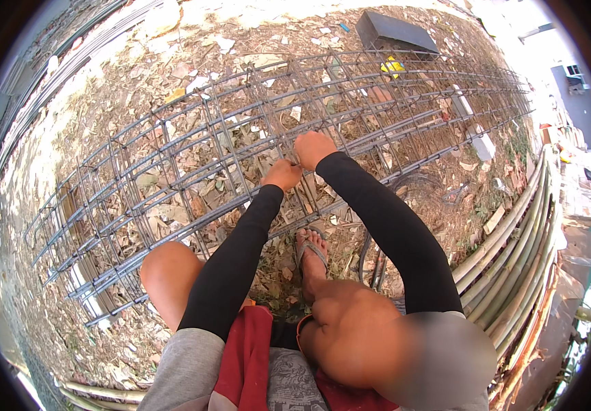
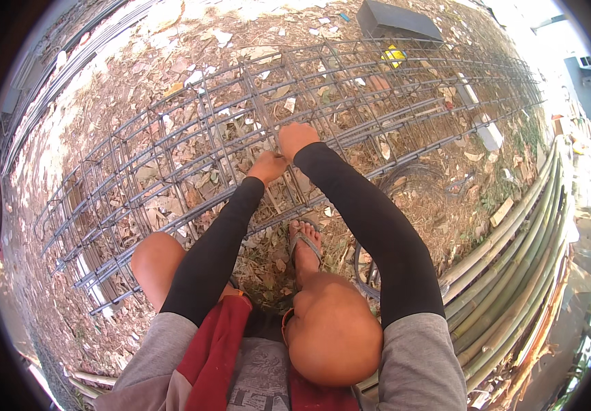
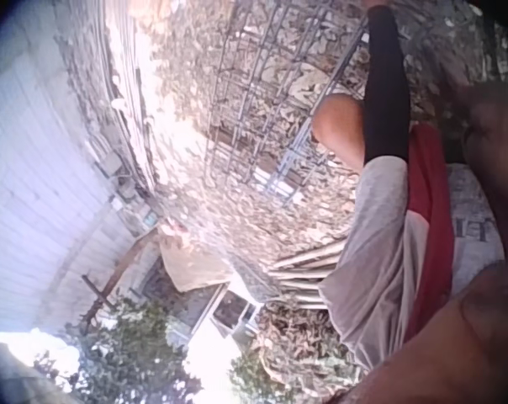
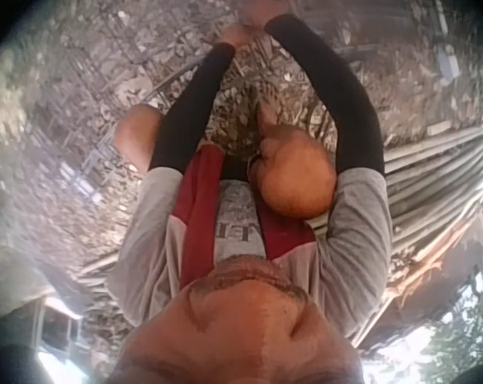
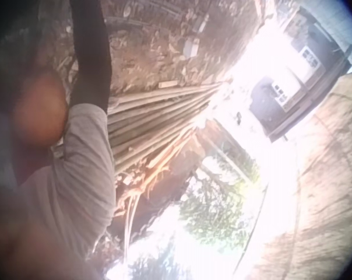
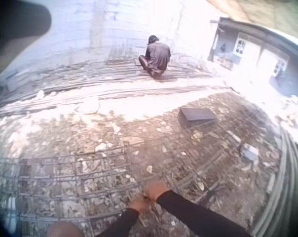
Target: The person ties metal rebar together with wire to construct a cage structure. They twist wire around the intersections of the rebar by hand and using a pair of pliers.
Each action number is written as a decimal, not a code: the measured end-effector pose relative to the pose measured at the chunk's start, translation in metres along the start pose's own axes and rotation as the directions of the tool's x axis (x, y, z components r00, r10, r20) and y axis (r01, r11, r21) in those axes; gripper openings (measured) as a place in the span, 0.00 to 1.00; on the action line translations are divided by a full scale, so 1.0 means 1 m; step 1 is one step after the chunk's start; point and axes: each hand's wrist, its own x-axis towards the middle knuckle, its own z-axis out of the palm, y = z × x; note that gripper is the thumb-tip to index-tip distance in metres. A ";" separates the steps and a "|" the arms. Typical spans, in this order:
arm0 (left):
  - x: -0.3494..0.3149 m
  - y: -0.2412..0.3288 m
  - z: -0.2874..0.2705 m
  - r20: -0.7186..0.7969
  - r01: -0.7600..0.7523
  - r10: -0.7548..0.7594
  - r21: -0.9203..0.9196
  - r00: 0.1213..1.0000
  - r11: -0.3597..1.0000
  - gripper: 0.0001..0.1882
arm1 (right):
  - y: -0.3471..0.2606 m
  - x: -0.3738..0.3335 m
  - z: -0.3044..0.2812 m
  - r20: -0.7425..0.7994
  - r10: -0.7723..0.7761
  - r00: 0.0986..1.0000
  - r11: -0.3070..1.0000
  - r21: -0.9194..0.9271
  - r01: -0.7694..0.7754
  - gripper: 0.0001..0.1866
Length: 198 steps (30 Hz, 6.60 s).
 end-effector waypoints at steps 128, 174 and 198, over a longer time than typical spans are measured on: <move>-0.036 -0.005 -0.076 0.024 -0.031 0.031 -0.002 0.999 1.000 0.17 | -0.116 -0.052 0.082 0.488 0.456 0.744 -0.749 0.663 0.024 0.11; -0.044 0.008 -0.065 -0.085 -0.274 0.327 0.376 0.941 0.885 0.18 | -0.107 -0.057 0.094 0.405 0.227 0.886 -0.520 0.819 -0.241 0.10; -0.135 0.047 -0.016 -0.335 -0.456 0.477 0.145 0.812 0.878 0.16 | 0.001 -0.042 -0.004 0.154 0.224 0.962 0.831 0.486 -0.271 0.18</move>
